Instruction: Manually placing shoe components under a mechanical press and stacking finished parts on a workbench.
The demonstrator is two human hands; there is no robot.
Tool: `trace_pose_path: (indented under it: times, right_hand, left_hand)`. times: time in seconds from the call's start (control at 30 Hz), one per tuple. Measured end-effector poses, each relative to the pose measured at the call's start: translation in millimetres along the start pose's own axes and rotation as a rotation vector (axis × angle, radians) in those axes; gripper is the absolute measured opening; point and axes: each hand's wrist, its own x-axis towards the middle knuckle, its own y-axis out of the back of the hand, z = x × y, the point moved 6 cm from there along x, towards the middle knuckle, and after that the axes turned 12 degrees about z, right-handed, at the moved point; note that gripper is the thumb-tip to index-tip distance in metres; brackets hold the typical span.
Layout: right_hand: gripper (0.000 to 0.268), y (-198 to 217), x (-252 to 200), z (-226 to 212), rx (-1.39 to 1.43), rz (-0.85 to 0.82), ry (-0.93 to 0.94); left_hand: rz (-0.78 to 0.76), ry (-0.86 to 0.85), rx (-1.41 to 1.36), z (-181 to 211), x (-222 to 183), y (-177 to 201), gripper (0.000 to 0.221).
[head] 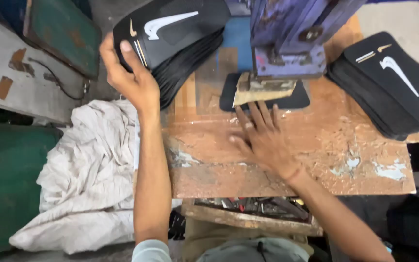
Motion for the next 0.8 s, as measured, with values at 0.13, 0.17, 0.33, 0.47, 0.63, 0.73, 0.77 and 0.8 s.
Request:
trace_pose_path:
  times: [0.13, 0.17, 0.33, 0.47, 0.63, 0.73, 0.77, 0.8]
  right_hand:
    - [0.071, 29.2, -39.0, -18.8, 0.245, -0.051, 0.007]
    - [0.07, 37.1, -48.6, -22.2, 0.245, -0.045, -0.017]
    - [0.067, 51.7, -67.4, -23.2, 0.229, -0.037, -0.1]
    - [0.062, 57.6, -66.4, -24.1, 0.239, -0.012, -0.159]
    - [0.06, 63.5, -71.7, -20.0, 0.214, 0.029, -0.185]
    - [0.058, 65.8, -85.3, -24.5, 0.263, 0.015, -0.194]
    - [0.056, 66.4, -82.4, -23.2, 0.28, 0.046, -0.181]
    - [0.055, 68.0, -78.7, -23.1, 0.297, 0.076, -0.168]
  left_hand:
    - [-0.004, 0.094, -0.071, -11.1, -3.3, 4.1, 0.022]
    - [-0.016, 0.132, -0.107, -14.5, -4.1, 4.3, 0.023]
    - [-0.029, 0.146, -0.192, -19.8, -1.0, -0.6, 0.024]
    - [-0.053, 0.194, -0.24, -28.1, -4.6, 1.4, 0.026]
    - [-0.142, 0.169, -0.172, -29.7, -11.2, -0.7, 0.031]
    - [-0.183, 0.108, -0.139, -20.9, -18.9, 3.6, 0.033]
    - [-0.176, 0.094, -0.123, -13.6, -12.2, 1.5, 0.032]
    - [-0.169, 0.081, -0.107, -5.7, -4.1, 0.3, 0.031]
